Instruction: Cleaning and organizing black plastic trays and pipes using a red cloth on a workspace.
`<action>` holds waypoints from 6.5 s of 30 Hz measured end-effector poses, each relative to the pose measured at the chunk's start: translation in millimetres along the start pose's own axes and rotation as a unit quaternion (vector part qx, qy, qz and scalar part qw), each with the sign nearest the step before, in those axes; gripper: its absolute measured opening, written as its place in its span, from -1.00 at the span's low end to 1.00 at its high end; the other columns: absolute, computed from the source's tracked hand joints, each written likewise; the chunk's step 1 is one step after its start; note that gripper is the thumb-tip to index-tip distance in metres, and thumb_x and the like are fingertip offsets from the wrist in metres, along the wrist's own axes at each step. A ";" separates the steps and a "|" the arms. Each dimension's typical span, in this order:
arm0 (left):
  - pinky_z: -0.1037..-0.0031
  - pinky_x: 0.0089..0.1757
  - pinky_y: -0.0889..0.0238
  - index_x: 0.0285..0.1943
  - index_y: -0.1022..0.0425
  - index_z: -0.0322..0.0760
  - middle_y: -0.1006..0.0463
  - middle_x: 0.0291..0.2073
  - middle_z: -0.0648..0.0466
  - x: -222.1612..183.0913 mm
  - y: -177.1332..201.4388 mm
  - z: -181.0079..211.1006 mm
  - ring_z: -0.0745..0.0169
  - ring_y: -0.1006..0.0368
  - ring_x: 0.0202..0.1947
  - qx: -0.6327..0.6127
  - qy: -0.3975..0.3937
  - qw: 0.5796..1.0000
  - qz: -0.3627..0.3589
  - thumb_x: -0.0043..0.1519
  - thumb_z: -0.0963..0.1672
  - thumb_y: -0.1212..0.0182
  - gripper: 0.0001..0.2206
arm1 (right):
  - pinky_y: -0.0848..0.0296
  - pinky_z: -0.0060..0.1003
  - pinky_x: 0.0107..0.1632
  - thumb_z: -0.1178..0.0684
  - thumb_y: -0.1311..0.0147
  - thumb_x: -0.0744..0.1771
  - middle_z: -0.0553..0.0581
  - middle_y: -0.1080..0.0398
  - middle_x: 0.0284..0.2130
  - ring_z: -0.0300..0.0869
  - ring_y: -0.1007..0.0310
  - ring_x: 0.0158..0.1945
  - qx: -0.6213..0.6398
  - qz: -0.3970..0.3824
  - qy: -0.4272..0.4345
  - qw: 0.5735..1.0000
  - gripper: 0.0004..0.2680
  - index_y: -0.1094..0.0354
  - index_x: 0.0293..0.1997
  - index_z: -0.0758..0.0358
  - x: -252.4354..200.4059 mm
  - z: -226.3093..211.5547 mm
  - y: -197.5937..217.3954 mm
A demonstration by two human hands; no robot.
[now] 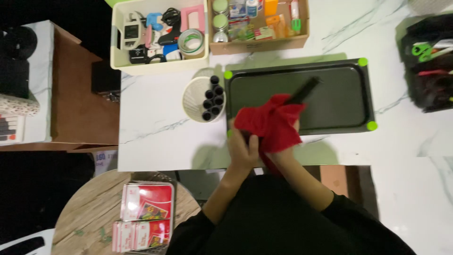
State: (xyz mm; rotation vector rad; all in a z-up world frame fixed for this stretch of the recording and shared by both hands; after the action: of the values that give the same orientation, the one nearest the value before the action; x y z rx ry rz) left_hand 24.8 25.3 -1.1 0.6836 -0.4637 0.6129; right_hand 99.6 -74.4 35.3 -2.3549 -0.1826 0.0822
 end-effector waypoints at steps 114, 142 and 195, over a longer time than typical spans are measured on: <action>0.12 0.28 -0.24 -0.19 -0.40 -0.28 -0.08 0.50 -0.31 106.4 204.4 -208.4 -0.40 -0.17 0.45 0.079 0.140 0.975 0.153 0.04 -0.21 -0.59 -0.65 | -0.03 0.47 0.33 0.07 -0.17 0.32 0.30 -0.24 0.33 0.35 0.10 0.50 -0.796 -0.263 0.236 0.492 -0.71 -0.42 0.17 0.24 96.2 143.0 -61.8; 0.15 0.42 0.12 0.58 0.15 -0.49 -0.01 0.51 -0.31 46.7 -18.2 -109.9 -0.19 -0.01 0.52 -0.222 0.164 0.961 -0.011 0.38 -0.16 -0.16 -0.33 | 0.13 0.30 0.46 0.01 0.04 0.37 0.17 0.03 0.50 0.20 0.12 0.54 -0.776 -0.263 0.187 0.542 -0.57 -0.12 0.46 0.11 77.4 71.7 -57.1; 0.29 0.30 -0.19 0.39 -0.32 -0.32 -0.48 0.27 -0.13 101.0 -71.9 -136.1 -0.07 -0.39 0.33 -0.198 0.149 0.969 -0.010 0.42 -0.24 0.03 -0.66 | -0.32 -0.08 0.37 0.22 -0.12 0.22 0.22 -0.44 0.20 0.01 -0.43 0.26 -0.682 -0.400 0.272 0.549 -0.62 -0.43 0.18 0.35 -17.1 -10.2 -36.4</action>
State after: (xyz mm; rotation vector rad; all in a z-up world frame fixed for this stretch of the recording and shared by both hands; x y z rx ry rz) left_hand 172.1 113.2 -67.9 0.2101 -0.2854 0.5700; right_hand 80.0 -58.7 68.3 -3.1835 -1.3950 -1.8536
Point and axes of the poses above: each hand's wrist, its own x-axis towards the middle knuckle, its own y-axis out of the back of the hand, z = x × y, the point moved 4 cm from there along x, towards the middle knuckle
